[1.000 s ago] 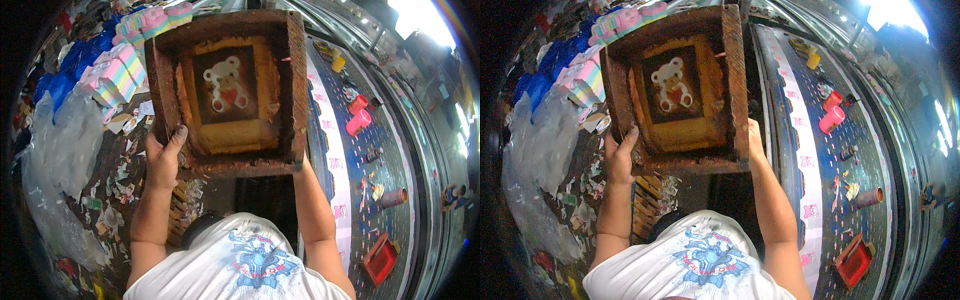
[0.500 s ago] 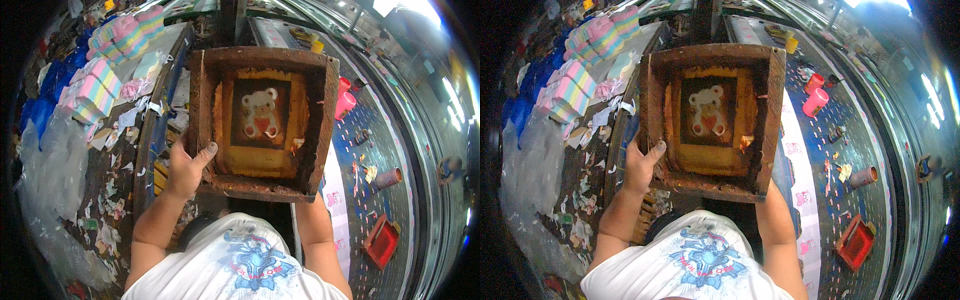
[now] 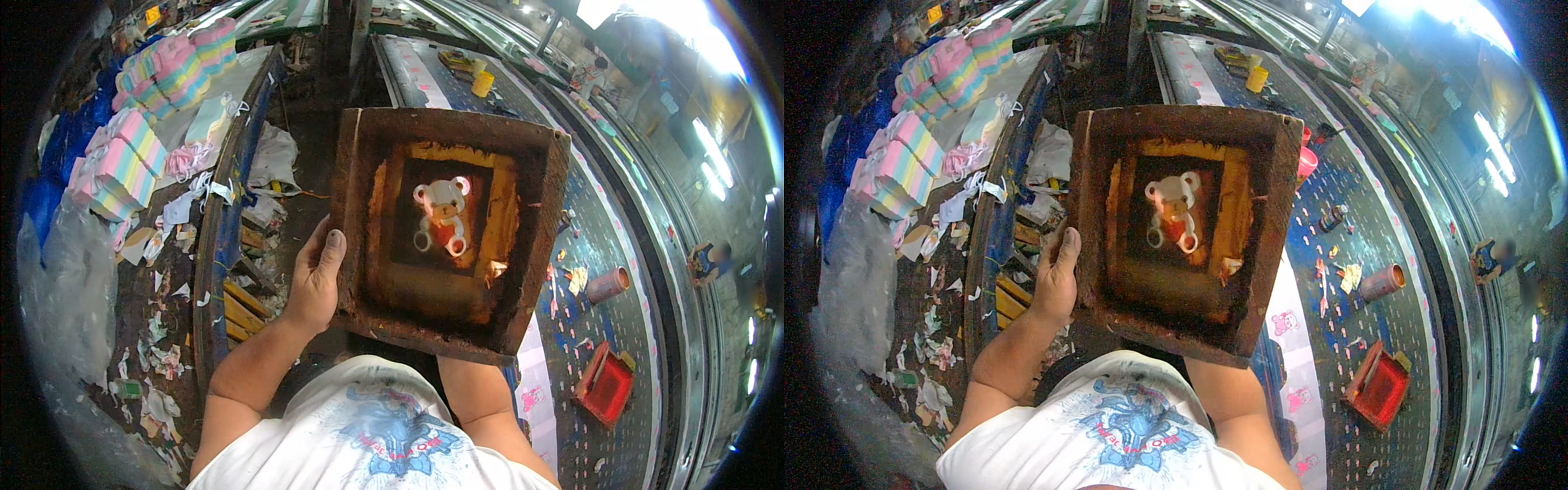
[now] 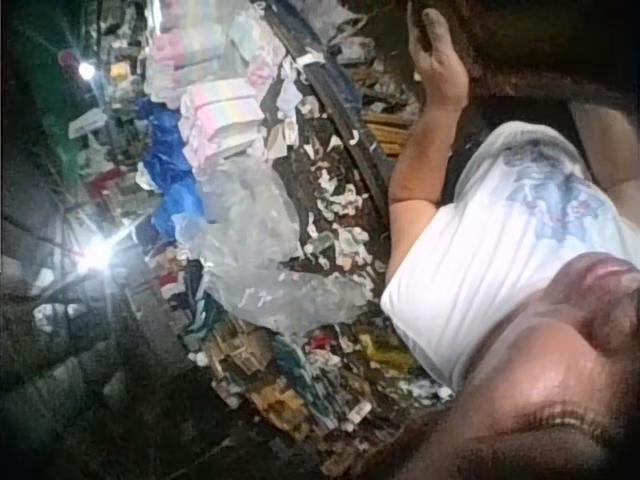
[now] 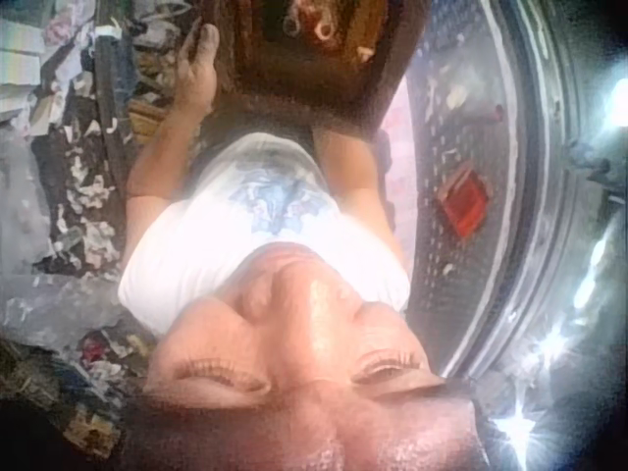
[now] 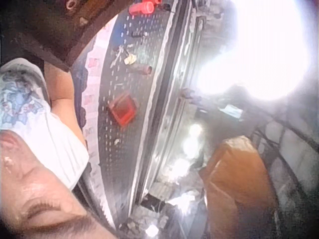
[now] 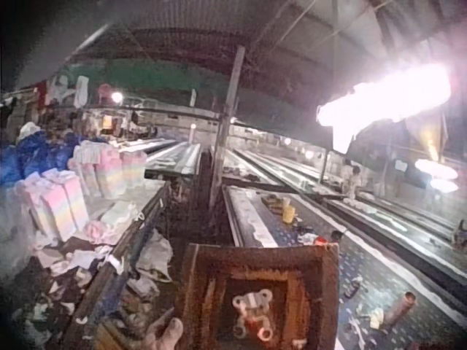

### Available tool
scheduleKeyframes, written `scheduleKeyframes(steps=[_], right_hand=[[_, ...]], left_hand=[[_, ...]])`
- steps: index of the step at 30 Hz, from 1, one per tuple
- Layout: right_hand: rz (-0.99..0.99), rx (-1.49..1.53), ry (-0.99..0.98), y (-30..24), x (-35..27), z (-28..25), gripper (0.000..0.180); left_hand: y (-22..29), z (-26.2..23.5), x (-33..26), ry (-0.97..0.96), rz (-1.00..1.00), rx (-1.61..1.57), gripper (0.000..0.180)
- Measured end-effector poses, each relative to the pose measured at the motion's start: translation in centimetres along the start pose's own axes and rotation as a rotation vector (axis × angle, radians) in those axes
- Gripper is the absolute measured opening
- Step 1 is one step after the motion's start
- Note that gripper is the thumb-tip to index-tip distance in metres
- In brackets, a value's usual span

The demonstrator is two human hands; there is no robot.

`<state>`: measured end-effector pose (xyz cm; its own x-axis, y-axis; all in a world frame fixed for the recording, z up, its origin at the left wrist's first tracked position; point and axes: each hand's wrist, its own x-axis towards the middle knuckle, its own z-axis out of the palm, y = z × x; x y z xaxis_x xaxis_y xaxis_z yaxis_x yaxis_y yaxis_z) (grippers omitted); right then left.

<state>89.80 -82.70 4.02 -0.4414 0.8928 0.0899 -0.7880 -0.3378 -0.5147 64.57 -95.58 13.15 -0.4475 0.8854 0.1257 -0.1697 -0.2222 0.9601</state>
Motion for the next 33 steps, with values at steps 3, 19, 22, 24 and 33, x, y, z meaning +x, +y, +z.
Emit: scheduleKeyframes(steps=[3, 19, 22, 24, 33], right_hand=[[-0.065, -0.006, -0.081, -1.5, -0.9, 2.1, 0.052], [0.220, -0.018, 0.228, 7.1, -1.4, -4.1, 0.036], [0.431, -0.937, 0.197, 7.6, -3.2, -6.3, 0.026], [0.128, -1.812, -0.139, 7.9, -4.1, -6.7, 0.028], [-0.148, -1.957, -0.314, 2.7, -2.5, 4.2, 0.014]], left_hand=[[0.3, -0.5, -0.1, -0.083, 0.041, 0.010, 0.058], [-0.2, -7.9, 2.6, 0.167, 0.263, 0.139, 0.057], [-0.1, -9.1, 3.2, 0.246, 0.333, 0.212, 0.057], [0.5, -9.4, 3.0, 0.254, 0.387, 0.278, 0.056], [0.1, -9.1, 2.3, 0.196, 0.534, 0.526, 0.062]])
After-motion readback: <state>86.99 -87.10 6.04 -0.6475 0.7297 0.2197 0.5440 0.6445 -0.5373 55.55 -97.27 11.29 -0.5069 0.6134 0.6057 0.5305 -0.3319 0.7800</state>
